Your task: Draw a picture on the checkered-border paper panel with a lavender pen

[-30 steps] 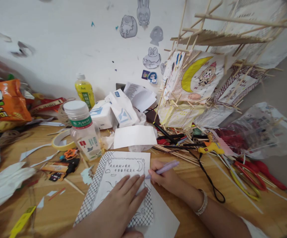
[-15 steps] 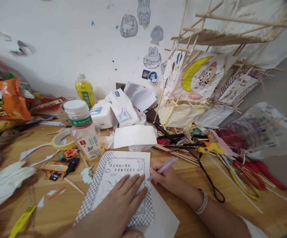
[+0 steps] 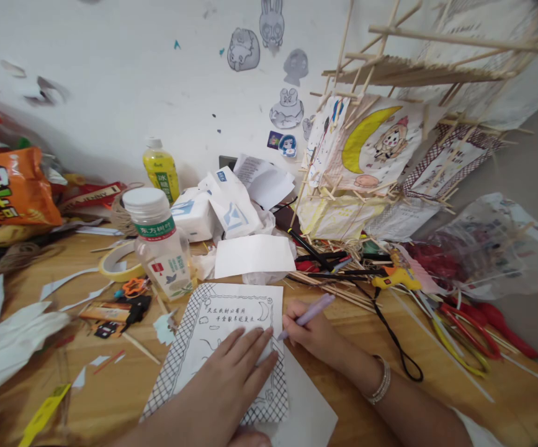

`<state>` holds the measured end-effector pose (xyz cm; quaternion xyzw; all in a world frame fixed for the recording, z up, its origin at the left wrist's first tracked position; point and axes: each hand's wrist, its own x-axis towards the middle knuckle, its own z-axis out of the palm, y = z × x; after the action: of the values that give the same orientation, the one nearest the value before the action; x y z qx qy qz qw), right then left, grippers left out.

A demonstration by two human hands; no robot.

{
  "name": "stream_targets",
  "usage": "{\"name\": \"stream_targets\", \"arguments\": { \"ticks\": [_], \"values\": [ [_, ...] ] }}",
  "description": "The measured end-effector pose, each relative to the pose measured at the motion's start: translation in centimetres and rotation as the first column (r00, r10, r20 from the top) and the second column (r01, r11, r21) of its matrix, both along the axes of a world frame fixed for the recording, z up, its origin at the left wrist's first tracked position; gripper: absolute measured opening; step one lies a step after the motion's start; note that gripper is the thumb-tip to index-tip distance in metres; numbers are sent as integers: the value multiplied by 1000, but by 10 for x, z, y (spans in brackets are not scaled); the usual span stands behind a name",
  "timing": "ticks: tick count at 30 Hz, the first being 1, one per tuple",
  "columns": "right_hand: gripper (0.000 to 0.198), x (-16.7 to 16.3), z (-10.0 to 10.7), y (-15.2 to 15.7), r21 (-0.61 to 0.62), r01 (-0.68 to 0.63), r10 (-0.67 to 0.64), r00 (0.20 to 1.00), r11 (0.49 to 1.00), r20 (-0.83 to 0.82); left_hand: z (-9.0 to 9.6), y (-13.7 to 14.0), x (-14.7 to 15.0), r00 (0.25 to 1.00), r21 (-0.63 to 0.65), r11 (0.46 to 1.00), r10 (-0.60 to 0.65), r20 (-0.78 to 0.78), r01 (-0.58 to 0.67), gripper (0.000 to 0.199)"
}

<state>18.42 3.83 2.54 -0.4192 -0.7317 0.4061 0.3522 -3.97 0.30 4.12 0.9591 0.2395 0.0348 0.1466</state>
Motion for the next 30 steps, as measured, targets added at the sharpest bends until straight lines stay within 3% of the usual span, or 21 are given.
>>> {"name": "stream_targets", "arguments": {
  "ticks": [30],
  "values": [
    [26,0,0,0,-100,35,-40,998,994,-46,-1,1,0,998,-6,1000,11,55,-10,76]
  ]
}}
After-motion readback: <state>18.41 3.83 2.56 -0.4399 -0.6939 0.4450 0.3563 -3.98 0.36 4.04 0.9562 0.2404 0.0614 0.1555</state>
